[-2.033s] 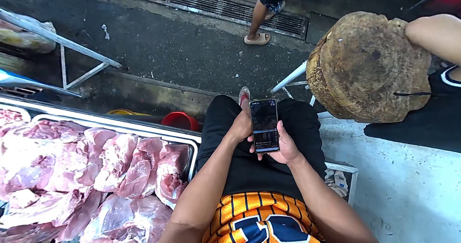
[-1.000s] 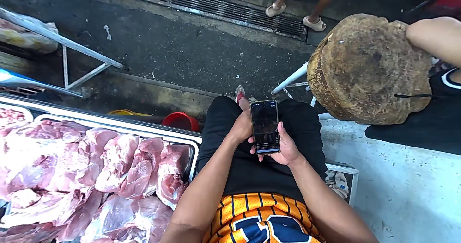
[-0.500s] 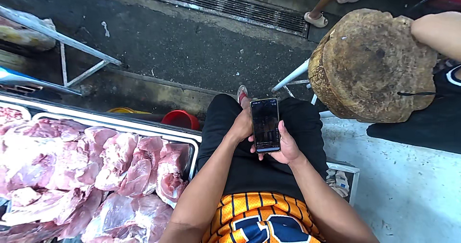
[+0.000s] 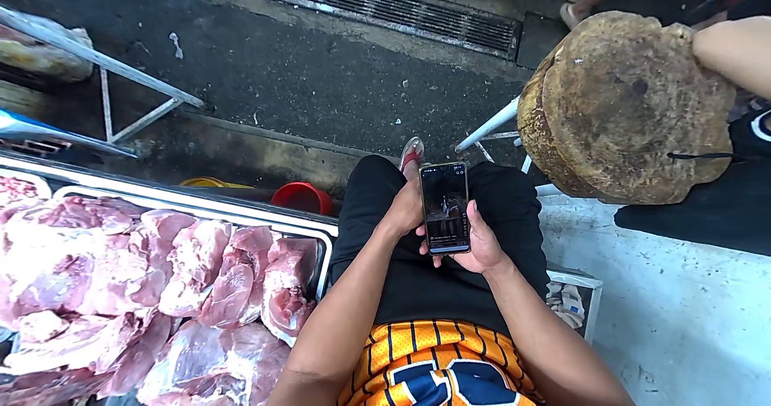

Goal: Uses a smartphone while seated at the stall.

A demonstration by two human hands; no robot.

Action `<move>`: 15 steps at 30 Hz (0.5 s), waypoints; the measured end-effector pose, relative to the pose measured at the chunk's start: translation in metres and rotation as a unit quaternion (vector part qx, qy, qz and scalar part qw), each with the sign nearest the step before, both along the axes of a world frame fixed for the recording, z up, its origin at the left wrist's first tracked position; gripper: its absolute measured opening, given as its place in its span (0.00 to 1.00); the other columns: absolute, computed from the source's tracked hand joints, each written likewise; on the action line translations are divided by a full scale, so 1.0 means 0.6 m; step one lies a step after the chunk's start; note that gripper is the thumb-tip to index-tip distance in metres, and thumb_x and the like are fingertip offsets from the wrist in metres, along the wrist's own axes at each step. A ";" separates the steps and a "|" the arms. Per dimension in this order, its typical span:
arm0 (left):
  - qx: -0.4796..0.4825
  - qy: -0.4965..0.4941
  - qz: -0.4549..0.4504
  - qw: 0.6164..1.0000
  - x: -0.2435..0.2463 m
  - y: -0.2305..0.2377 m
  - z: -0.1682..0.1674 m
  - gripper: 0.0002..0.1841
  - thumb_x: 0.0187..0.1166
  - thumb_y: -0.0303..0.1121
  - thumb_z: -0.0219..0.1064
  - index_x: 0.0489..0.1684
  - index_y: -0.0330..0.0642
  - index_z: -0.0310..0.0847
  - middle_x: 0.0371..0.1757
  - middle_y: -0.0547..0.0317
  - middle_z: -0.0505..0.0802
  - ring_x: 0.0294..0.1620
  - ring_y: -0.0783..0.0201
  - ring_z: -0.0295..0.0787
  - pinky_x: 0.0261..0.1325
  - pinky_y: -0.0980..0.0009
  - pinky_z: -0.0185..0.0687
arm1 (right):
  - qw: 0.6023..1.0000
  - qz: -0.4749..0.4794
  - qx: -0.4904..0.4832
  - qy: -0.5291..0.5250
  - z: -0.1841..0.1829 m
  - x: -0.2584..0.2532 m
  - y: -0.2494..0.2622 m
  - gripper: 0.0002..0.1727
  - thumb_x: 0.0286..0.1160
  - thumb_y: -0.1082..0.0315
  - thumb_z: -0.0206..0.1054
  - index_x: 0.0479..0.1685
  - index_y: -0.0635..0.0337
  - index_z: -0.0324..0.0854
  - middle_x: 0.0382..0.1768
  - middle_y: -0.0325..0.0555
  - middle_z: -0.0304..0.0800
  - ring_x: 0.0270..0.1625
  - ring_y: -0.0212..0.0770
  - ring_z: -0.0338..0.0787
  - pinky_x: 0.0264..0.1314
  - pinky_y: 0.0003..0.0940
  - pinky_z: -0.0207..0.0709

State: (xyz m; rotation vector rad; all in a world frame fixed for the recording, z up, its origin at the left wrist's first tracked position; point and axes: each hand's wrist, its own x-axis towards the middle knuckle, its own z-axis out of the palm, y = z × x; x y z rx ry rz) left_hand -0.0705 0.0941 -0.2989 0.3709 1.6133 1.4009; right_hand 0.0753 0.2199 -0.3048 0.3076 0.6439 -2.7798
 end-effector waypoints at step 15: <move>0.001 0.021 -0.002 1.000 0.000 -0.002 -0.005 0.10 0.77 0.36 0.71 0.51 0.48 0.84 0.33 0.60 0.92 0.28 0.67 0.87 0.34 0.65 0.86 | 1.000 -0.002 -0.001 -0.002 -0.001 0.002 -0.001 0.47 0.76 0.23 0.49 0.78 0.54 0.70 0.67 0.69 0.84 0.56 0.65 0.92 0.43 0.50 0.91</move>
